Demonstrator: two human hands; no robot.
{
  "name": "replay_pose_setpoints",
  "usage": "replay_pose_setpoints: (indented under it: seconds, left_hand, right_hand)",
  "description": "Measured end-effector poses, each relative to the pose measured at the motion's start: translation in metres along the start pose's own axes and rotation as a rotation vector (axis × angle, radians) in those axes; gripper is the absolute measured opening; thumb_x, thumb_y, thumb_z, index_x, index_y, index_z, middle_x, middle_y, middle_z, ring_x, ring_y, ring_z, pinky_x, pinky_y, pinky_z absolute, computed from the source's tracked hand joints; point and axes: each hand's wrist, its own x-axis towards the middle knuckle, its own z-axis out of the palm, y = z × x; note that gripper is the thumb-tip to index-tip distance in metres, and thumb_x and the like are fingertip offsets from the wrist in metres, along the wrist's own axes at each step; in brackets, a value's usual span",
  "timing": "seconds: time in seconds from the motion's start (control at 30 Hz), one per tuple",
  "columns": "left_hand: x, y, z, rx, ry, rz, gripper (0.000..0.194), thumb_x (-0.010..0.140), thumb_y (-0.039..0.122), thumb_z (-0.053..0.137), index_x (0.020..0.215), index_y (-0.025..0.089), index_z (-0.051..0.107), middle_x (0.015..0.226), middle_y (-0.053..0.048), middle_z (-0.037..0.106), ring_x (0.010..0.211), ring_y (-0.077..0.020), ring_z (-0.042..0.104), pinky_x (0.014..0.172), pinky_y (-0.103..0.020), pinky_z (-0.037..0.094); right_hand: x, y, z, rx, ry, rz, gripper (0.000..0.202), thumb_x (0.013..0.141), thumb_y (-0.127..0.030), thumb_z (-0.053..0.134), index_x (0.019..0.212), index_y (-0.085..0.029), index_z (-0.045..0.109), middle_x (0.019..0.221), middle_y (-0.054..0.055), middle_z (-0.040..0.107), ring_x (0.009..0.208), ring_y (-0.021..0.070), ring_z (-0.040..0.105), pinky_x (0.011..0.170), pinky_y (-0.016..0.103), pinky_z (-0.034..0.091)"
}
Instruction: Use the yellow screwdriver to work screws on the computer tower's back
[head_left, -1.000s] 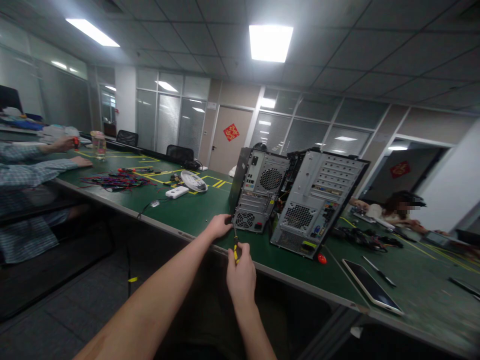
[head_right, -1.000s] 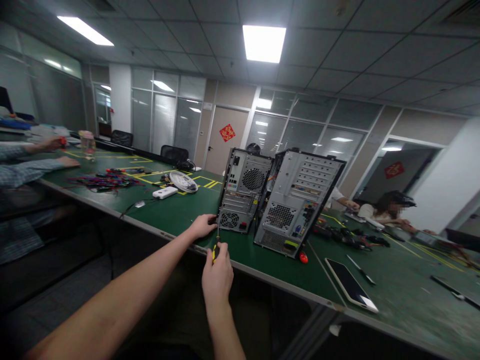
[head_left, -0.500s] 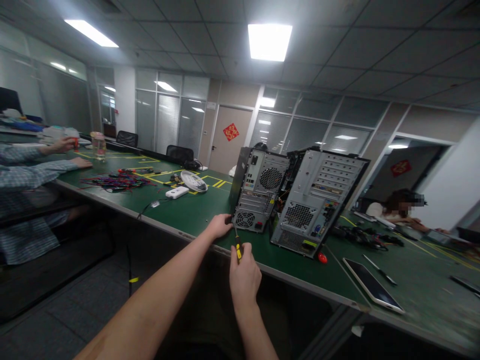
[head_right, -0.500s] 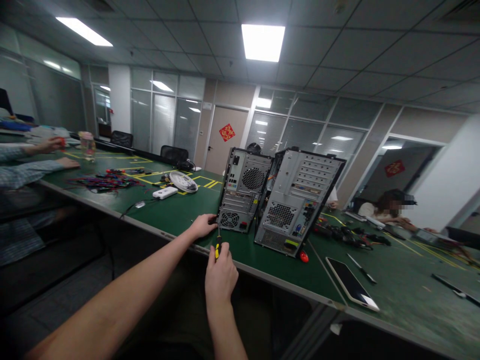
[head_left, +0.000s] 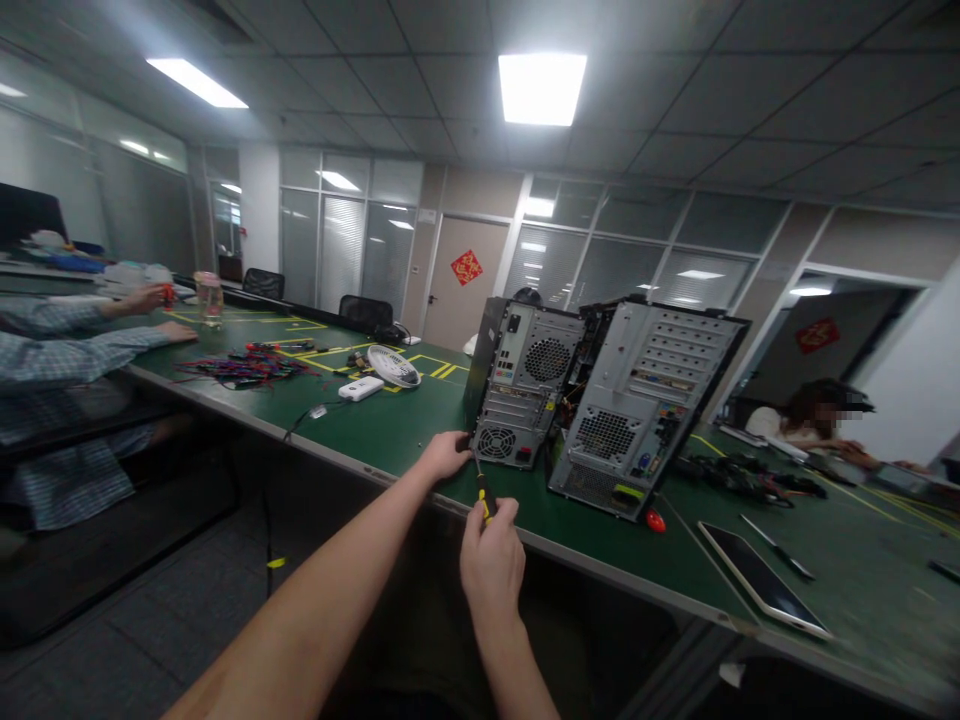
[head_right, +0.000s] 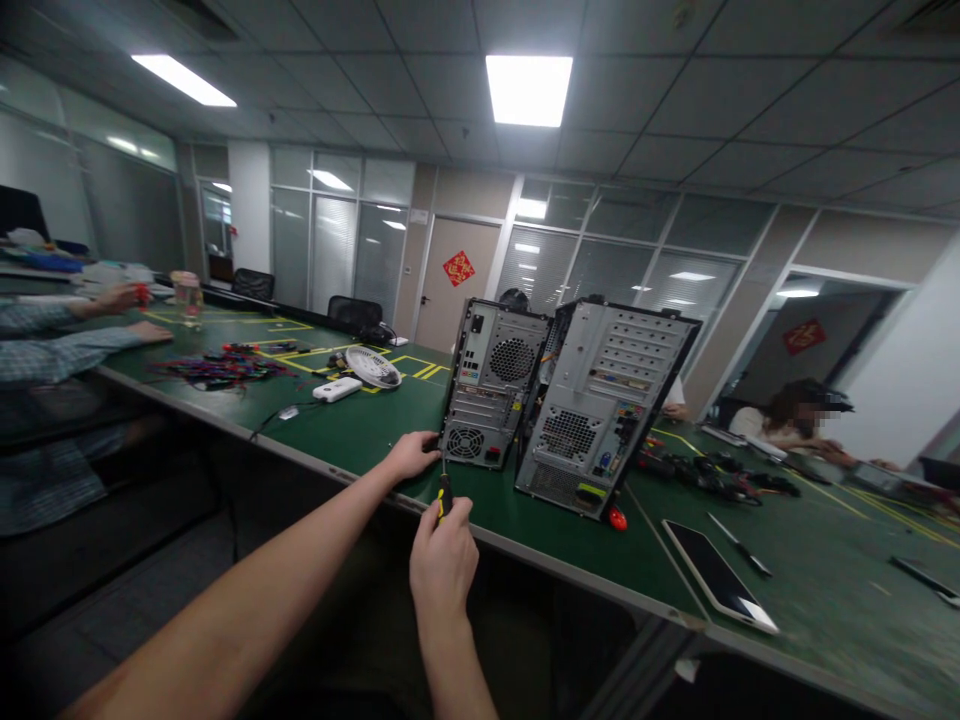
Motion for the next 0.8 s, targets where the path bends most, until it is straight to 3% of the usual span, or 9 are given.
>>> replay_pose_setpoints:
  seconds: [0.13,0.3,0.53,0.8]
  left_hand:
    - [-0.001,0.003,-0.002,0.021,-0.008,-0.008,0.047,0.083,0.021,0.067,0.13,0.017,0.066,0.129,-0.01,0.069,0.119,-0.0218,0.066,0.103,-0.027,0.048]
    - [-0.001,0.003,-0.002,0.001,0.001,-0.016,0.046,0.083,0.02,0.067,0.129,0.014,0.067,0.127,-0.012,0.07,0.118,-0.0214,0.066,0.103,-0.026,0.048]
    - [0.0,0.001,0.0,-0.027,-0.006,-0.028,0.045,0.084,0.02,0.068,0.129,0.019,0.067,0.129,-0.009,0.069,0.121,-0.0215,0.065,0.105,-0.028,0.047]
    - [-0.001,0.004,-0.002,0.018,-0.015,-0.011,0.043,0.084,0.02,0.066,0.127,0.017,0.068,0.127,-0.009,0.071,0.118,-0.0214,0.066,0.103,-0.028,0.048]
  right_hand:
    - [0.002,0.002,-0.004,0.001,0.051,-0.046,0.028,0.104,-0.042,0.04,0.107,-0.019,0.054,0.073,0.004,0.066,0.064,0.0208,0.067,0.053,0.025,0.036]
    - [0.001,0.007,-0.008,0.241,0.255,-0.21,0.036,0.101,-0.043,0.044,0.113,-0.017,0.064,0.107,0.012,0.058,0.087,0.0207,0.065,0.072,0.03,0.052]
    - [-0.002,0.01,-0.002,0.287,0.266,-0.209,0.026,0.101,-0.033,0.045,0.1,-0.018,0.067,0.101,0.009,0.055,0.077,0.0174,0.062,0.068,0.03,0.054]
    - [-0.004,0.006,-0.011,0.315,0.229,-0.197,0.023,0.097,-0.025,0.044,0.111,-0.017,0.061,0.111,0.013,0.056,0.092,0.0228,0.064,0.078,0.034,0.054]
